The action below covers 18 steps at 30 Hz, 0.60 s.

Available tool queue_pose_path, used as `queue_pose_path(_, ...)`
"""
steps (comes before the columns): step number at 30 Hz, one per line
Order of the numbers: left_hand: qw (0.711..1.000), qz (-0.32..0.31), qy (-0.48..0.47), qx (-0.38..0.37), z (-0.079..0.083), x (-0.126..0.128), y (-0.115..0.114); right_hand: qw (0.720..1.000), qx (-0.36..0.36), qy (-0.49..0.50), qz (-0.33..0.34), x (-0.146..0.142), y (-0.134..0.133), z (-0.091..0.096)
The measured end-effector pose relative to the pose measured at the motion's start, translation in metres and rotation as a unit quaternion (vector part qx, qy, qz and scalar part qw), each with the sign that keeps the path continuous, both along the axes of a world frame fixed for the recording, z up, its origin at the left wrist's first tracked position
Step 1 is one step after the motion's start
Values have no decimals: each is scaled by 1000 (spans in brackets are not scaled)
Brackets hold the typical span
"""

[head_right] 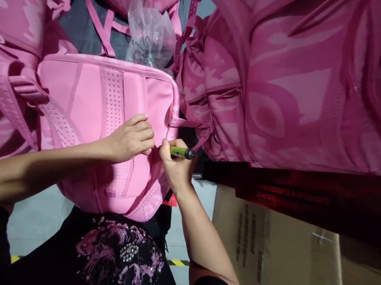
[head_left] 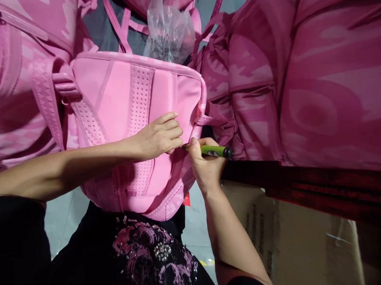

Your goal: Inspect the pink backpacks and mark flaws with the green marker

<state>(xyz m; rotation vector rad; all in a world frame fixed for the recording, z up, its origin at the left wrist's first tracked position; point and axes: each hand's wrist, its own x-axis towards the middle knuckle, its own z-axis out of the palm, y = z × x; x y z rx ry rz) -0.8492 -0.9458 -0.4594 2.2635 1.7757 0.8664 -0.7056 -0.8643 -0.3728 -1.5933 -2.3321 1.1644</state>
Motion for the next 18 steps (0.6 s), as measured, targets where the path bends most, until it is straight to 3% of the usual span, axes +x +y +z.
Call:
queue_pose_path(5,1000,6,7,6,-2,2,1,999,15,-17,40,1,2,0)
queue_pose_path(11,996,33,-16,81,-3,1,3,997,17,-40,56,0,3,1)
queue_pose_path(18,1000,3,12,5,1,0,2,998,26,-29,50,-1,2,0)
